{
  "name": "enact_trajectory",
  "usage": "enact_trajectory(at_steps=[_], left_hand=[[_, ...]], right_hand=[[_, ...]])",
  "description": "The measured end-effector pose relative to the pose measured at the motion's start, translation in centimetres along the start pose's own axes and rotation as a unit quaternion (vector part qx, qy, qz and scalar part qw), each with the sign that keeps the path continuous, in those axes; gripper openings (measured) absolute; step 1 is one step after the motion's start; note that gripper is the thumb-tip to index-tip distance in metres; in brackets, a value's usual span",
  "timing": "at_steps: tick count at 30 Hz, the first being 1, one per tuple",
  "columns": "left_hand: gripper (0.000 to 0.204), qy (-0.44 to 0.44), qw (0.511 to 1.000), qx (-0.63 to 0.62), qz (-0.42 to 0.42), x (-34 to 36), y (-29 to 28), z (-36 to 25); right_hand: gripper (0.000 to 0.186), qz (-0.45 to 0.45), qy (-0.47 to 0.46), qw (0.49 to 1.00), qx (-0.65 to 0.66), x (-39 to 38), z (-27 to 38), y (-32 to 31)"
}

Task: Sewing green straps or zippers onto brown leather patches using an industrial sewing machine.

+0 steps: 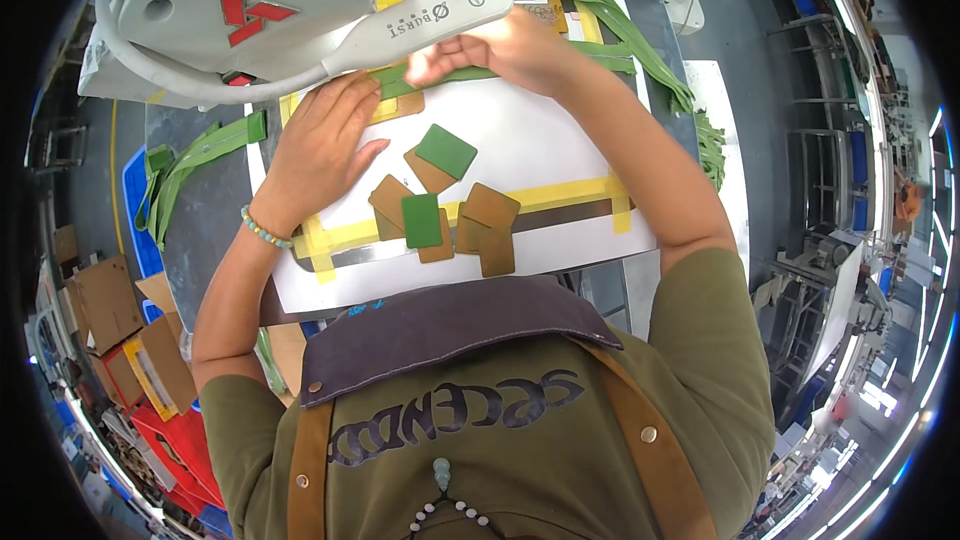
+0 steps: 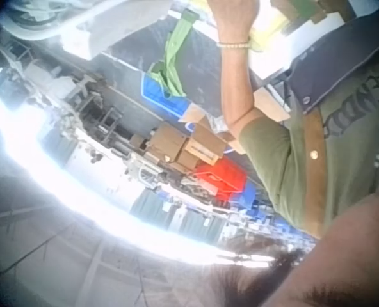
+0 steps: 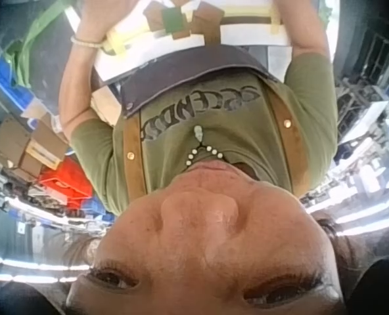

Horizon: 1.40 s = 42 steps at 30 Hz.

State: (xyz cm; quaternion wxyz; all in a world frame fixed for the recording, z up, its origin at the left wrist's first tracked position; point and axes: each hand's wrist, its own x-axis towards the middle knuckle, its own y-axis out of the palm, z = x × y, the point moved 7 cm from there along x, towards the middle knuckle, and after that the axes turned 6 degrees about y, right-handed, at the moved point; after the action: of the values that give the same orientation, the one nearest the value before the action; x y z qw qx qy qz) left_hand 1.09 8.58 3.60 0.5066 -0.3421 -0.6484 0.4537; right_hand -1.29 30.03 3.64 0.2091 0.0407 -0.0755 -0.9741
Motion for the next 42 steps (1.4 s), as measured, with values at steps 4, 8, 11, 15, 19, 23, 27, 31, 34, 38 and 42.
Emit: enact_trajectory(at_steps=[4,8,11,15,19,23,27,31,34,38,42], left_hand=[[0.055,-0.008,1.0,-0.01,0.001,-0.3,0.1,0.2],[0.054,0.007,1.0,-0.008,-0.023,0.0,-0.2,0.1],[0.054,0.016,1.0,-0.004,-0.019,0.1,-0.1,0.0],[0.053,-0.008,1.0,-0.002,-0.004,-0.4,0.0,0.1],[0.052,-0.001,1.0,0.003,-0.017,-0.1,0.1,0.0],[0.05,0.003,1.0,-0.004,-0.018,-0.2,0.2,0.1],[0.049,0.004,1.0,-0.012,-0.02,-0.3,0.2,0.2],[0.049,0.003,1.0,-0.011,-0.02,-0.3,0.1,0.1],[0.049,-0.003,1.0,-0.019,-0.02,-0.3,0.1,0.3],[0.047,-0.008,0.998,-0.035,-0.043,-0.6,-0.3,0.3],[0.045,-0.039,0.993,-0.055,-0.095,-1.8,-0.8,0.8]], right_hand=[[0.025,-0.121,0.097,0.917,-0.368,-2.0,2.9,0.8],[0.022,-0.123,-0.136,0.779,-0.6,-3.2,1.4,0.5],[0.021,-0.166,-0.192,0.77,-0.586,-3.6,1.6,1.0],[0.041,-0.188,0.01,0.936,-0.297,-1.0,0.8,-0.1],[0.056,-0.072,-0.056,0.994,0.058,1.3,-2.0,0.1],[0.054,-0.137,-0.059,0.98,0.135,0.1,-1.5,-0.9],[0.033,0.016,0.011,0.989,-0.147,-2.1,0.6,2.0],[0.02,-0.079,-0.133,0.814,-0.56,-3.2,1.0,2.3],[0.025,-0.09,-0.16,0.798,-0.575,-3.5,-0.3,2.8],[0.032,-0.045,-0.234,0.784,-0.573,-3.0,-0.3,5.8],[0.029,-0.027,-0.243,0.775,-0.583,-2.7,-1.0,6.2]])
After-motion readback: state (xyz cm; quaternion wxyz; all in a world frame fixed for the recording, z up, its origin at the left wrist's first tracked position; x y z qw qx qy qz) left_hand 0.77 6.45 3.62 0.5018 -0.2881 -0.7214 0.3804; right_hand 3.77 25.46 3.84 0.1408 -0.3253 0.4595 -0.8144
